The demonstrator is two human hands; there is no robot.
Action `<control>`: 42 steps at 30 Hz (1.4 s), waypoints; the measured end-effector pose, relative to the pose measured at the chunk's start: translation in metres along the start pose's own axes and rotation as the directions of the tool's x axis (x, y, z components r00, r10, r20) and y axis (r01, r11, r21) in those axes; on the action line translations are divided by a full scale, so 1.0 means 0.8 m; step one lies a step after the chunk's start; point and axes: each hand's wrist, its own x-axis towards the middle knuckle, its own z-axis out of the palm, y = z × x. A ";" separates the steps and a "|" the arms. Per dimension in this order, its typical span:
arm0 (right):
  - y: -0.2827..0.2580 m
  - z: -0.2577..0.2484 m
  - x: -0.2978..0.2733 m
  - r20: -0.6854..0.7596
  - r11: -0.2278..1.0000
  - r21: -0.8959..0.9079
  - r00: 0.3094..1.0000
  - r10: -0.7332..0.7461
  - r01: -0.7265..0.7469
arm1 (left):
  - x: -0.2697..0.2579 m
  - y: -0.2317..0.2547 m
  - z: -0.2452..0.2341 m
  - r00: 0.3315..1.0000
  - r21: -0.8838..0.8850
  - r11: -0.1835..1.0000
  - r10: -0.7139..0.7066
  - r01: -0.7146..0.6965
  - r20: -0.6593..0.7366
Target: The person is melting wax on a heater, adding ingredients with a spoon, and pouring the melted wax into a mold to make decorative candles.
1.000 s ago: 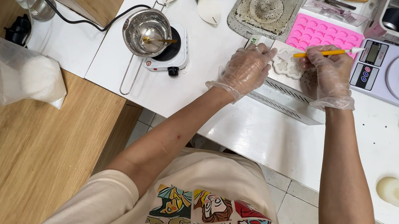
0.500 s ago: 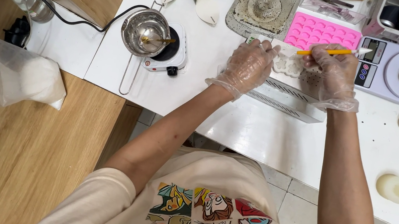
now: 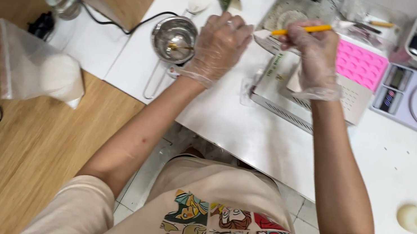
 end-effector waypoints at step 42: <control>0.012 -0.247 -0.318 -0.618 0.934 0.289 0.786 0.015 0.209 | -0.275 -0.025 -0.151 0.241 -0.657 -0.094 -0.884 0.748 0.400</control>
